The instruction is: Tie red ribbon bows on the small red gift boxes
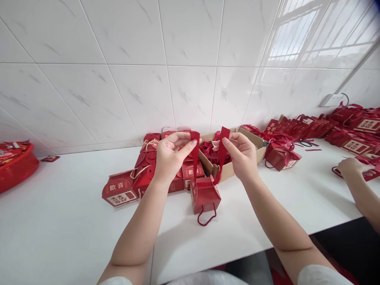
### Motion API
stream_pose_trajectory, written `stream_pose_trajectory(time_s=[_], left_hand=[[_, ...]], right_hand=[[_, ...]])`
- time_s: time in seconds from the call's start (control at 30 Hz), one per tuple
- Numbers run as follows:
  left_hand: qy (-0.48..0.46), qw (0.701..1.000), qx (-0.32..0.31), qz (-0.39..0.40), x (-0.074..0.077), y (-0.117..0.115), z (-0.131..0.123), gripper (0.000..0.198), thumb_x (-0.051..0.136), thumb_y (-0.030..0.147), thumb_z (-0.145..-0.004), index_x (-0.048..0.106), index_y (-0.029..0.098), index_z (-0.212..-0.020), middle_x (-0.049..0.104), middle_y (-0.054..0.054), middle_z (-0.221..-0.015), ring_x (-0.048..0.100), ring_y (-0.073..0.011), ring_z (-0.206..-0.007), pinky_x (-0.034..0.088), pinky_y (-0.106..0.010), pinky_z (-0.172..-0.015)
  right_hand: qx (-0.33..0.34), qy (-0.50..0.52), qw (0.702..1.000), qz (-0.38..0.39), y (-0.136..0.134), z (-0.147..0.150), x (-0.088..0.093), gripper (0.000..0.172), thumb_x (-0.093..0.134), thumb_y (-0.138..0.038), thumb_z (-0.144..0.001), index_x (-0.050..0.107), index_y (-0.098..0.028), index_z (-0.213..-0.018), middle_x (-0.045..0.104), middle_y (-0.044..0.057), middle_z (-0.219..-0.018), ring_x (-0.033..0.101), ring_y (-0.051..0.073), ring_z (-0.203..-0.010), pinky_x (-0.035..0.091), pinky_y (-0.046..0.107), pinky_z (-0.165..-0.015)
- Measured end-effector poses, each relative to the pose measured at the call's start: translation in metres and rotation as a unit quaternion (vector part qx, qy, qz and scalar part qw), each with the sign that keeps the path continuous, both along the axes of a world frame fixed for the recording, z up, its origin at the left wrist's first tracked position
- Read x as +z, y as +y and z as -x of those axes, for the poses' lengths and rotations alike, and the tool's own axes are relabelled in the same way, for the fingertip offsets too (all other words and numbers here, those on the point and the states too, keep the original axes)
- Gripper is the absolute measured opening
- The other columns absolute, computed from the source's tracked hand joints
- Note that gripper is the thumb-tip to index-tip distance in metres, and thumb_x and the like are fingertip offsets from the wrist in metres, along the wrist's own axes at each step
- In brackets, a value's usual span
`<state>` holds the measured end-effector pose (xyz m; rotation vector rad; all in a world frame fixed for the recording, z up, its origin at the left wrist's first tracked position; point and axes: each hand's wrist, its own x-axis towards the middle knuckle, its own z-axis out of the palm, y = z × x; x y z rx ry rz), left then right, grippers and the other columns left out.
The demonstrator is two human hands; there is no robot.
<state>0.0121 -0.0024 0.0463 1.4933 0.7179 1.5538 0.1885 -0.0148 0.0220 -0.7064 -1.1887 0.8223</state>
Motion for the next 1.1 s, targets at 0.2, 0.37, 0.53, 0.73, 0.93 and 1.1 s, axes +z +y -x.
stream_pose_trajectory(time_s=[0.2, 0.37, 0.53, 0.73, 0.93, 1.1], left_hand=[[0.104, 0.991, 0.006, -0.088, -0.001, 0.006, -0.008, 0.006, 0.073, 0.024, -0.073, 0.073, 0.02, -0.077, 0.067, -0.003, -0.082, 0.063, -0.0149, -0.077, 0.052, -0.026, -0.068], [0.137, 0.981, 0.073, -0.116, -0.005, 0.01, -0.012, 0.037, 0.076, 0.024, -0.07, 0.066, 0.025, -0.106, 0.062, -0.003, -0.095, 0.059, -0.0127, -0.078, 0.049, -0.024, -0.068], [0.139, 0.986, 0.046, -0.08, -0.006, 0.008, -0.013, 0.036, 0.075, 0.027, -0.071, 0.06, 0.022, -0.104, 0.065, -0.004, -0.095, 0.063, -0.0151, -0.081, 0.05, -0.025, -0.069], [0.202, 0.97, -0.131, 0.039, -0.019, 0.013, -0.002, 0.022, 0.071, 0.032, -0.075, 0.064, 0.018, -0.09, 0.07, -0.005, -0.084, 0.067, -0.0182, -0.079, 0.054, -0.031, -0.073], [0.14, 0.95, -0.223, 0.166, -0.038, 0.022, 0.008, 0.013, 0.069, 0.031, -0.074, 0.068, 0.018, -0.069, 0.067, -0.003, -0.068, 0.062, -0.0147, -0.063, 0.049, -0.025, -0.057], [0.076, 0.946, -0.212, 0.232, -0.042, 0.024, 0.01, 0.021, 0.065, 0.033, -0.075, 0.065, 0.018, -0.061, 0.06, -0.001, -0.062, 0.054, -0.0126, -0.056, 0.042, -0.024, -0.05]], right_hand=[[0.093, -0.099, 0.99, 0.05, 0.004, 0.006, 0.008, 0.02, 0.067, -0.038, -0.078, 0.068, -0.019, -0.086, 0.068, 0.0, -0.065, 0.063, 0.013, -0.055, 0.055, 0.026, -0.057], [0.168, -0.084, 0.98, 0.068, 0.005, 0.004, 0.006, 0.019, 0.066, -0.038, -0.079, 0.069, -0.019, -0.08, 0.066, -0.001, -0.065, 0.061, 0.011, -0.056, 0.052, 0.024, -0.057], [0.191, -0.048, 0.972, 0.126, 0.007, 0.004, 0.008, 0.027, 0.067, -0.043, -0.078, 0.065, -0.018, -0.069, 0.059, -0.002, -0.059, 0.055, 0.009, -0.052, 0.048, 0.021, -0.052], [0.223, -0.003, 0.961, 0.166, 0.017, 0.0, -0.005, 0.032, 0.069, -0.045, -0.076, 0.058, -0.017, -0.065, 0.058, -0.002, -0.063, 0.053, 0.008, -0.053, 0.045, 0.02, -0.05], [0.205, -0.273, 0.94, -0.007, 0.024, -0.02, -0.011, 0.025, 0.058, -0.039, -0.086, 0.065, -0.019, -0.073, 0.059, 0.0, -0.065, 0.055, 0.012, -0.06, 0.047, 0.026, -0.058], [0.107, -0.54, 0.822, -0.143, 0.017, -0.029, -0.006, 0.021, 0.048, -0.021, -0.09, 0.069, -0.02, -0.089, 0.062, 0.005, -0.08, 0.054, 0.015, -0.067, 0.043, 0.029, -0.059]])
